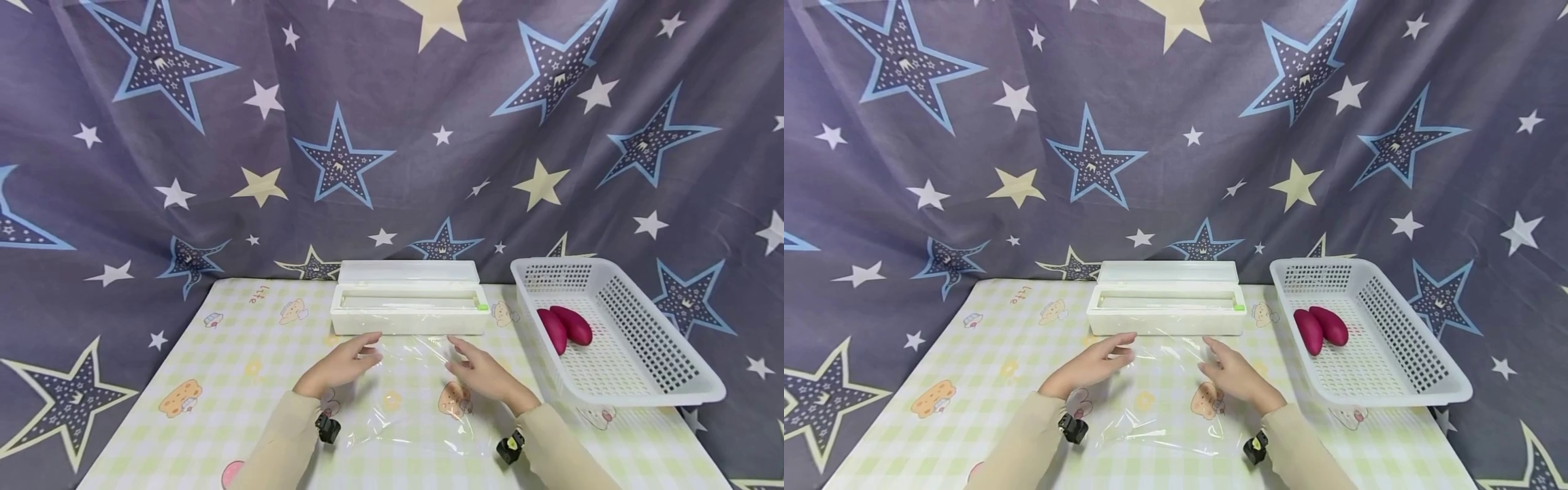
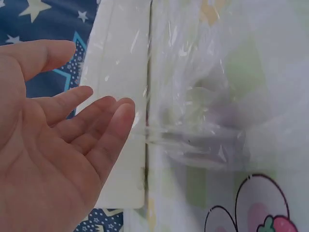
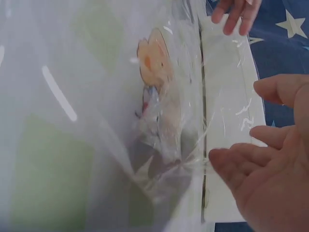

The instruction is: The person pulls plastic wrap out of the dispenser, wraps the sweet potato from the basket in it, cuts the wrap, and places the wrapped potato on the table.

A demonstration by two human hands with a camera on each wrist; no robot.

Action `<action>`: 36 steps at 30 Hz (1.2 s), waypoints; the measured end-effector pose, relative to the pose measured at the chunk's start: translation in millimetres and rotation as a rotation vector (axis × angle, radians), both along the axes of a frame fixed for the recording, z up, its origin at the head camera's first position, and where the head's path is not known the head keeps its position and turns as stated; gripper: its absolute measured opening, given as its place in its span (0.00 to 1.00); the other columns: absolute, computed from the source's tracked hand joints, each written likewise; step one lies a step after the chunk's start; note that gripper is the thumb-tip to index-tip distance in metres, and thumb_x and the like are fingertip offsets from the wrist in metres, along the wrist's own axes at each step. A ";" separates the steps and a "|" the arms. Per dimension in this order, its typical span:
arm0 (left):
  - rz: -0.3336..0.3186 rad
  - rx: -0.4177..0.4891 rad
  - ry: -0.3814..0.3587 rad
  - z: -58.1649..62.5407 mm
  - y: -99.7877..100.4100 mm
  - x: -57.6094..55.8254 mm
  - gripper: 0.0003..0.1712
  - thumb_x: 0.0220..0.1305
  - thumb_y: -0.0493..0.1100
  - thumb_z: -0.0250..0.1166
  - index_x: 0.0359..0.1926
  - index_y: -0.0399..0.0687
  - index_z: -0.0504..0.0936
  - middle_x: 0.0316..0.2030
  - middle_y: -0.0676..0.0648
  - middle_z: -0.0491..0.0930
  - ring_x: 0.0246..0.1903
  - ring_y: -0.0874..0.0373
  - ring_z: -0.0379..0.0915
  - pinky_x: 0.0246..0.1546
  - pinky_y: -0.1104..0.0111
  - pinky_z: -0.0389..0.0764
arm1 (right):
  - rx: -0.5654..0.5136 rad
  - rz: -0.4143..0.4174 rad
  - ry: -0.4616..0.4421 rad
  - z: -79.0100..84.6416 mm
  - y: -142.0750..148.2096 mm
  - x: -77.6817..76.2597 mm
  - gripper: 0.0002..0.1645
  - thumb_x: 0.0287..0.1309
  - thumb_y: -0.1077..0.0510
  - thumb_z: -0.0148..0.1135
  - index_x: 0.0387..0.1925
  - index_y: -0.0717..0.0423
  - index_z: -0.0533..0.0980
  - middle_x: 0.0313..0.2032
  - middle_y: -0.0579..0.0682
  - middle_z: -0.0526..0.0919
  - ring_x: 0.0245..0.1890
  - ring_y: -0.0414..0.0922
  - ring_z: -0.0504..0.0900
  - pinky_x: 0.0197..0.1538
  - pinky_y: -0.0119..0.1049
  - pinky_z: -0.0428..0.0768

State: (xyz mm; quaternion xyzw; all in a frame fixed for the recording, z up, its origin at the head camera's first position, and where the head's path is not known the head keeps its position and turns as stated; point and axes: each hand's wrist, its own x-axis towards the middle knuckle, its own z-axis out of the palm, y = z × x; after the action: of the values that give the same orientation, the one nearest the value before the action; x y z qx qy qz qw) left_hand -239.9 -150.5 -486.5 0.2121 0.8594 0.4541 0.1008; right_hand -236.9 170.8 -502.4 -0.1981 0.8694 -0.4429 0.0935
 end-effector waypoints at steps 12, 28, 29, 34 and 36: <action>0.113 -0.095 -0.007 -13.4 -8.9 -13.3 0.35 0.75 0.49 0.57 0.74 0.35 0.61 0.72 0.35 0.61 0.69 0.37 0.59 0.69 0.47 0.60 | 0.038 -0.111 0.020 -5.8 12.7 -13.0 0.35 0.73 0.56 0.55 0.74 0.66 0.58 0.71 0.66 0.61 0.67 0.66 0.66 0.68 0.58 0.65; 0.071 -0.031 0.054 19.8 -19.8 -6.4 0.30 0.76 0.43 0.56 0.72 0.33 0.63 0.68 0.34 0.66 0.65 0.35 0.64 0.64 0.43 0.66 | 0.081 -0.100 0.224 29.2 28.0 -18.2 0.31 0.71 0.59 0.56 0.69 0.69 0.65 0.65 0.67 0.70 0.62 0.65 0.72 0.62 0.60 0.71; 0.071 -0.027 0.064 22.1 -20.1 -6.1 0.30 0.76 0.43 0.56 0.72 0.33 0.63 0.68 0.34 0.66 0.65 0.34 0.65 0.63 0.43 0.67 | 0.075 -0.096 0.236 32.5 28.9 -18.1 0.31 0.71 0.59 0.57 0.69 0.69 0.65 0.65 0.68 0.71 0.62 0.65 0.72 0.62 0.60 0.72; 0.060 -0.002 0.115 32.9 -23.4 -4.3 0.29 0.76 0.41 0.56 0.72 0.37 0.64 0.68 0.35 0.67 0.64 0.35 0.66 0.62 0.43 0.68 | 0.053 -0.076 0.275 48.4 34.8 -17.5 0.30 0.71 0.61 0.56 0.68 0.71 0.65 0.64 0.69 0.70 0.61 0.67 0.71 0.60 0.62 0.72; 0.044 0.002 0.135 37.5 -24.7 -3.4 0.29 0.76 0.42 0.57 0.73 0.38 0.64 0.68 0.36 0.67 0.64 0.35 0.66 0.62 0.44 0.69 | 0.050 -0.065 0.283 54.9 38.2 -17.5 0.29 0.71 0.61 0.56 0.68 0.71 0.65 0.64 0.69 0.70 0.61 0.67 0.71 0.60 0.63 0.71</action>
State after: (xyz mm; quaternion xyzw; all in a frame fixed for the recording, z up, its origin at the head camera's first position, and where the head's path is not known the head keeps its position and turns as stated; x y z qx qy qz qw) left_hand -243.3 -175.3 -449.1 0.2233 0.8683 0.4418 0.0322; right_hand -254.4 209.0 -447.5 -0.2279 0.8906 -0.3917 -0.0398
